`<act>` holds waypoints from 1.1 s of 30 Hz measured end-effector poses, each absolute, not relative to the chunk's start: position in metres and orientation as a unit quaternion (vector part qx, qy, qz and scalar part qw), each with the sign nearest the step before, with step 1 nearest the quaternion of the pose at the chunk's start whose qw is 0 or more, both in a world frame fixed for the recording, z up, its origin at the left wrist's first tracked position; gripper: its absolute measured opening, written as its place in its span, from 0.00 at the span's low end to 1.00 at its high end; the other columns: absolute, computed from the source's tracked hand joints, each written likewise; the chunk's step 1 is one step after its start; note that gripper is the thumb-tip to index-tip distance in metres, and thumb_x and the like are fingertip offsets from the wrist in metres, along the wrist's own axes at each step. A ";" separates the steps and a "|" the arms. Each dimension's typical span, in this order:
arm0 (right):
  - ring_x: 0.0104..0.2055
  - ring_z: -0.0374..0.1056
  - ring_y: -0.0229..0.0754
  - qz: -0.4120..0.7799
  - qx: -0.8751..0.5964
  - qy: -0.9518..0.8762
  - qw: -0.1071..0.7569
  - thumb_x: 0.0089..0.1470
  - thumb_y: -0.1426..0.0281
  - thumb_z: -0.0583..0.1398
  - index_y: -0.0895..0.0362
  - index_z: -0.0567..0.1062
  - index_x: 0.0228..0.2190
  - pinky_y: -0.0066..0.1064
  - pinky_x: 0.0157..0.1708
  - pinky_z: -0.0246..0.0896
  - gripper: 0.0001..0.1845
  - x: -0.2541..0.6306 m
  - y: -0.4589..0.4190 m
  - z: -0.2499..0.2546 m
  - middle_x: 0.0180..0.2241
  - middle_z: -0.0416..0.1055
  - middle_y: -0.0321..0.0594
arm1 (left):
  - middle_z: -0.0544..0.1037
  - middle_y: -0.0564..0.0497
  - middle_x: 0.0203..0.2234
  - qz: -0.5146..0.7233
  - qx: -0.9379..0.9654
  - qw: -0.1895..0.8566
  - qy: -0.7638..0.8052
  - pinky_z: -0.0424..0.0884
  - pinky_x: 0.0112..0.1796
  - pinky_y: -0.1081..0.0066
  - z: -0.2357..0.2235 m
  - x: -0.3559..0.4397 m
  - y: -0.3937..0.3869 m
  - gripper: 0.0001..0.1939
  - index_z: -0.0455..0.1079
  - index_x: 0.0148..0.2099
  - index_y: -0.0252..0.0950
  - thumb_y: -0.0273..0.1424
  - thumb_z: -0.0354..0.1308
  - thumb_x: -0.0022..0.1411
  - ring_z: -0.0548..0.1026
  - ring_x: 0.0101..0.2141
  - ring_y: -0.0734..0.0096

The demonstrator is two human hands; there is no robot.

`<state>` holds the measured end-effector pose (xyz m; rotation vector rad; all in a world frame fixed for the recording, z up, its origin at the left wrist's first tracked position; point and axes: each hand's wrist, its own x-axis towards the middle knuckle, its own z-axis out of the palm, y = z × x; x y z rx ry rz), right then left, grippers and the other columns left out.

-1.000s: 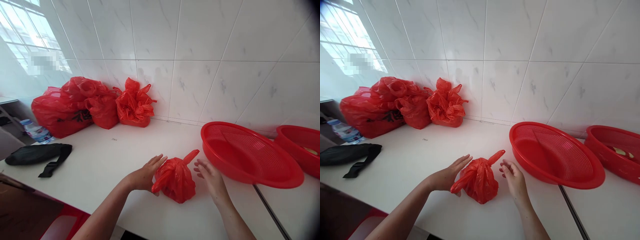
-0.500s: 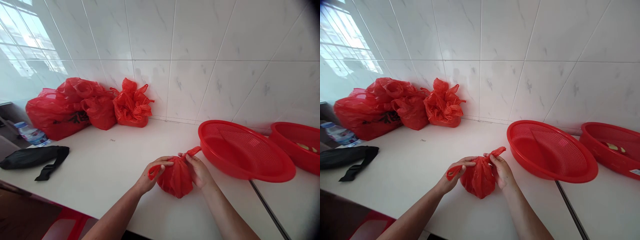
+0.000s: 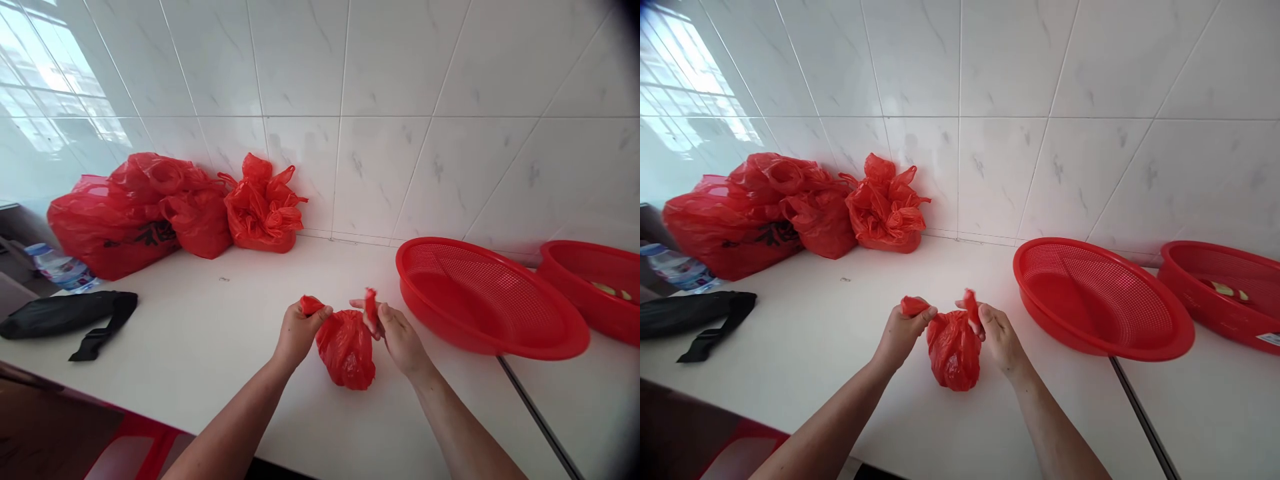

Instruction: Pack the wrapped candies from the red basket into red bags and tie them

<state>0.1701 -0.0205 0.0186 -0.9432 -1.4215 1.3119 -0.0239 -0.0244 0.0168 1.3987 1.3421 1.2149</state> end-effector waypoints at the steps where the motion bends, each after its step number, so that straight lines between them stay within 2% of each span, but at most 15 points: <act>1: 0.25 0.57 0.36 0.518 -0.398 -0.605 0.456 0.60 0.53 0.46 0.55 0.77 0.39 0.30 0.29 0.56 0.25 0.170 -0.021 0.023 0.22 0.62 0.35 | 0.64 0.56 0.18 0.486 0.553 0.433 0.521 0.60 0.25 0.75 0.020 -0.022 -0.022 0.17 0.64 0.23 0.34 0.41 0.57 0.56 0.60 0.22 0.77; 4: 0.37 0.65 0.42 0.510 -0.425 -0.624 0.413 0.57 0.54 0.51 0.53 0.75 0.45 0.33 0.39 0.61 0.23 0.168 -0.022 0.035 0.33 0.71 0.41 | 0.65 0.56 0.18 0.487 0.557 0.477 0.474 0.61 0.25 0.75 0.030 -0.016 -0.019 0.16 0.65 0.24 0.33 0.40 0.56 0.57 0.61 0.21 0.78; 6: 0.45 0.66 0.46 0.529 -0.416 -0.629 0.389 0.54 0.57 0.56 0.51 0.72 0.49 0.35 0.44 0.61 0.22 0.166 -0.023 0.042 0.42 0.72 0.41 | 0.68 0.55 0.20 0.481 0.563 0.502 0.447 0.62 0.25 0.75 0.035 -0.011 -0.019 0.14 0.67 0.27 0.33 0.39 0.56 0.57 0.63 0.22 0.78; 7: 0.45 0.66 0.46 0.539 -0.405 -0.635 0.376 0.53 0.58 0.57 0.50 0.72 0.49 0.35 0.43 0.61 0.22 0.165 -0.023 0.045 0.43 0.72 0.41 | 0.69 0.55 0.21 0.477 0.563 0.515 0.435 0.63 0.26 0.75 0.038 -0.009 -0.020 0.13 0.68 0.28 0.33 0.38 0.56 0.57 0.65 0.22 0.77; 9: 0.41 0.68 0.46 0.551 -0.389 -0.650 0.350 0.53 0.60 0.57 0.50 0.73 0.48 0.35 0.40 0.62 0.20 0.162 -0.024 0.050 0.39 0.74 0.39 | 0.72 0.53 0.23 0.469 0.564 0.536 0.418 0.65 0.27 0.75 0.041 -0.005 -0.021 0.11 0.70 0.31 0.33 0.38 0.57 0.57 0.68 0.24 0.76; 12: 0.35 0.68 0.43 0.542 -0.399 -0.662 0.330 0.53 0.60 0.57 0.52 0.76 0.39 0.33 0.34 0.61 0.14 0.160 -0.024 0.053 0.32 0.74 0.37 | 0.75 0.51 0.25 0.458 0.574 0.541 0.410 0.67 0.28 0.74 0.044 -0.001 -0.021 0.11 0.71 0.32 0.34 0.37 0.57 0.57 0.70 0.26 0.74; 16: 0.29 0.65 0.40 0.517 -0.438 -0.655 0.335 0.52 0.58 0.57 0.55 0.75 0.28 0.31 0.28 0.57 0.14 0.159 -0.020 0.048 0.27 0.71 0.36 | 0.76 0.49 0.30 0.455 0.590 0.531 0.404 0.69 0.33 0.72 0.046 -0.002 -0.024 0.12 0.71 0.36 0.34 0.38 0.55 0.59 0.72 0.31 0.70; 18: 0.27 0.63 0.39 0.514 -0.448 -0.646 0.344 0.50 0.57 0.59 0.56 0.75 0.24 0.30 0.26 0.54 0.15 0.159 -0.017 0.044 0.24 0.69 0.35 | 0.75 0.49 0.33 0.456 0.608 0.507 0.407 0.69 0.35 0.70 0.048 -0.002 -0.027 0.12 0.69 0.41 0.36 0.38 0.55 0.58 0.72 0.34 0.69; 20: 0.26 0.62 0.39 0.523 -0.445 -0.636 0.352 0.48 0.58 0.60 0.56 0.75 0.23 0.30 0.25 0.53 0.14 0.159 -0.015 0.042 0.23 0.69 0.35 | 0.74 0.50 0.36 0.453 0.641 0.451 0.426 0.68 0.35 0.70 0.048 -0.002 -0.031 0.15 0.66 0.44 0.38 0.35 0.60 0.54 0.71 0.35 0.69; 23: 0.27 0.62 0.40 0.521 -0.446 -0.627 0.369 0.48 0.60 0.60 0.55 0.74 0.22 0.31 0.26 0.54 0.12 0.158 -0.012 0.039 0.23 0.68 0.35 | 0.72 0.53 0.36 0.428 0.705 0.332 0.458 0.66 0.33 0.72 0.044 -0.002 -0.034 0.16 0.66 0.39 0.40 0.28 0.64 0.47 0.69 0.34 0.71; 26: 0.28 0.61 0.39 0.486 -0.454 -0.635 0.392 0.50 0.61 0.59 0.55 0.72 0.21 0.31 0.27 0.54 0.12 0.157 -0.010 0.036 0.24 0.67 0.35 | 0.70 0.53 0.33 0.415 0.748 0.258 0.450 0.64 0.31 0.73 0.036 -0.002 -0.030 0.04 0.66 0.32 0.38 0.25 0.57 0.52 0.68 0.31 0.73; 30: 0.24 0.55 0.35 0.496 -0.446 -0.629 0.400 0.52 0.61 0.57 0.55 0.68 0.20 0.29 0.25 0.49 0.14 0.159 -0.009 0.030 0.21 0.59 0.32 | 0.69 0.54 0.26 0.429 0.719 0.282 0.468 0.63 0.27 0.74 0.024 -0.003 -0.021 0.06 0.65 0.25 0.36 0.25 0.53 0.54 0.66 0.27 0.75; 32: 0.22 0.50 0.34 0.519 -0.443 -0.611 0.401 0.52 0.60 0.57 0.55 0.65 0.19 0.28 0.23 0.45 0.16 0.162 -0.009 0.027 0.18 0.54 0.30 | 0.70 0.55 0.25 0.431 0.687 0.324 0.488 0.64 0.26 0.74 0.021 -0.003 -0.019 0.01 0.67 0.29 0.37 0.27 0.56 0.53 0.67 0.26 0.74; 33: 0.21 0.48 0.33 0.527 -0.443 -0.602 0.405 0.52 0.59 0.57 0.56 0.65 0.19 0.28 0.23 0.44 0.17 0.163 -0.008 0.026 0.17 0.52 0.30 | 0.71 0.55 0.26 0.431 0.679 0.339 0.488 0.65 0.27 0.74 0.019 -0.003 -0.018 0.03 0.69 0.32 0.38 0.27 0.57 0.52 0.68 0.27 0.73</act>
